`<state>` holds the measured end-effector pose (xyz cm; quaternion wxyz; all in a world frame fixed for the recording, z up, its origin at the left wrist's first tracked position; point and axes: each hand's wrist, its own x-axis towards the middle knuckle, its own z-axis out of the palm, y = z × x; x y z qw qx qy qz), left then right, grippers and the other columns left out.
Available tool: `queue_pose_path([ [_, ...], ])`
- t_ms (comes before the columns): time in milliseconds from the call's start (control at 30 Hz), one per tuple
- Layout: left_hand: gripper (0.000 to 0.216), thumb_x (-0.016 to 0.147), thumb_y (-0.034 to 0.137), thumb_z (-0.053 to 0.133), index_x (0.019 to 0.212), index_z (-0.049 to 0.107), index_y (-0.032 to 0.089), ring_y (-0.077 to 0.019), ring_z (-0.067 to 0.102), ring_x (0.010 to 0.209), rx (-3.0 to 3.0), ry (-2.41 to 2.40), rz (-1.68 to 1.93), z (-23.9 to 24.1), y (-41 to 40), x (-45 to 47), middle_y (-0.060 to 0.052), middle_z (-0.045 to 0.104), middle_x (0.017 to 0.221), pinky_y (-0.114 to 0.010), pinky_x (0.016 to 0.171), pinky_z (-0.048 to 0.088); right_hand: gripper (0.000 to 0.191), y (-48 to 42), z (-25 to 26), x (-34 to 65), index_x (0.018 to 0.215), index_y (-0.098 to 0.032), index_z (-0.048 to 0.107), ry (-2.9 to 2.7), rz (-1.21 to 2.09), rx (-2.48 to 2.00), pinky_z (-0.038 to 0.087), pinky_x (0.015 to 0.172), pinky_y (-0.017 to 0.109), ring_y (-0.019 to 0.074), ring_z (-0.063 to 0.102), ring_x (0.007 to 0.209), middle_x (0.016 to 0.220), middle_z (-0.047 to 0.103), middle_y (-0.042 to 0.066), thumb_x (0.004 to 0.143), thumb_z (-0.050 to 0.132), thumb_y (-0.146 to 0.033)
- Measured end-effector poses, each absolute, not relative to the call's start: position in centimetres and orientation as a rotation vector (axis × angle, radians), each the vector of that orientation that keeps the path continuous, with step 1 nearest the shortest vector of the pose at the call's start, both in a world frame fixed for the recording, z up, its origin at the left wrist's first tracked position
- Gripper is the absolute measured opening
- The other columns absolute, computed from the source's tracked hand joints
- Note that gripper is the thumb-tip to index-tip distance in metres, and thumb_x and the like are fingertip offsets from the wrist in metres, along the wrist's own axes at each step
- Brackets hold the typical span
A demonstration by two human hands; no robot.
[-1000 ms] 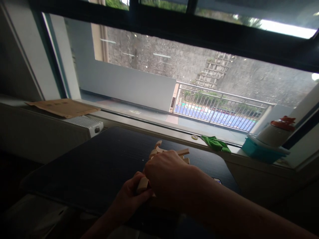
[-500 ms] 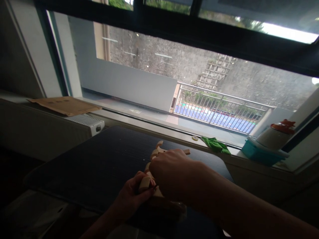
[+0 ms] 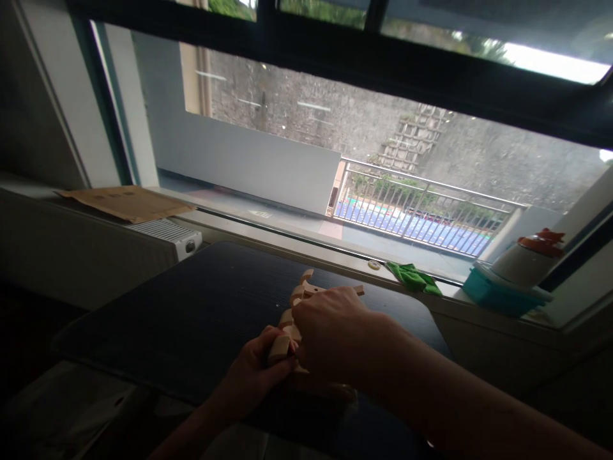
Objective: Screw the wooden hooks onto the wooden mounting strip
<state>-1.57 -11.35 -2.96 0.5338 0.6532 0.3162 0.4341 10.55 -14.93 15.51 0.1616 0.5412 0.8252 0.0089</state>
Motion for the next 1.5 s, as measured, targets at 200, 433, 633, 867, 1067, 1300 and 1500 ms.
queue_pose_path([
  [200,0.007,0.073,0.022,0.065,0.074,0.061,0.017,-0.0156,0.050,0.078,1.558,0.764,1.018,-2.6,-11.5,-1.6,-0.001,0.048,0.083,-0.025,0.071,0.042,0.015,-14.4,16.3,9.8,0.072,-0.017,0.064,2.360,0.011,1.309,0.028,0.051,0.026,0.0119,0.051,0.059,0.070,0.062,0.002,0.081,0.052,-0.014],
  [433,0.006,0.073,0.021,0.066,0.077,0.063,0.018,-0.0165,0.053,0.081,1.543,0.730,1.048,-3.2,-11.4,-1.6,-0.001,0.051,0.084,-0.026,0.074,0.043,0.016,-13.6,15.1,10.9,0.072,-0.016,0.063,2.422,-0.120,1.507,0.027,0.051,0.024,0.0093,0.047,0.055,0.067,0.059,0.001,0.081,0.053,-0.026],
  [633,0.005,0.073,0.020,0.066,0.076,0.063,0.017,-0.0171,0.053,0.082,1.559,0.728,1.054,-3.3,-11.3,-1.6,-0.001,0.052,0.086,-0.026,0.075,0.043,0.016,-14.4,15.6,10.7,0.078,-0.018,0.065,2.297,-0.015,1.535,0.028,0.053,0.027,0.0147,0.053,0.060,0.070,0.061,0.003,0.080,0.053,-0.029],
  [867,0.004,0.074,0.020,0.065,0.077,0.064,0.017,-0.0176,0.052,0.084,1.569,0.734,1.042,-3.1,-11.3,-1.6,-0.002,0.051,0.086,-0.027,0.077,0.043,0.011,-14.7,17.0,9.2,0.076,-0.016,0.065,2.289,-0.010,1.339,0.031,0.054,0.026,0.0135,0.053,0.064,0.077,0.062,0.004,0.079,0.054,-0.014],
  [1067,0.005,0.076,0.022,0.064,0.076,0.063,0.018,-0.0164,0.053,0.083,1.554,0.742,1.038,-3.2,-11.5,-1.6,-0.001,0.050,0.085,-0.025,0.075,0.043,0.020,-14.1,15.2,11.2,0.069,-0.015,0.061,2.395,-0.129,1.424,0.030,0.053,0.024,0.0088,0.048,0.057,0.069,0.059,0.001,0.084,0.049,-0.021],
  [1300,0.006,0.073,0.022,0.066,0.075,0.064,0.017,-0.0163,0.052,0.081,1.547,0.727,1.057,-3.1,-11.3,-1.6,-0.001,0.052,0.083,-0.025,0.074,0.043,0.018,-14.5,15.4,10.9,0.074,-0.017,0.063,2.339,-0.041,1.540,0.028,0.055,0.027,0.0135,0.052,0.061,0.070,0.062,0.002,0.082,0.051,-0.028],
  [1500,0.008,0.073,0.024,0.067,0.074,0.064,0.017,-0.0153,0.052,0.077,1.532,0.736,1.057,-3.0,-11.4,-1.6,-0.001,0.052,0.081,-0.023,0.070,0.043,0.011,-15.1,16.1,9.8,0.072,-0.018,0.063,2.383,0.036,1.353,0.030,0.056,0.026,0.0154,0.055,0.067,0.075,0.063,0.004,0.077,0.055,-0.014],
])
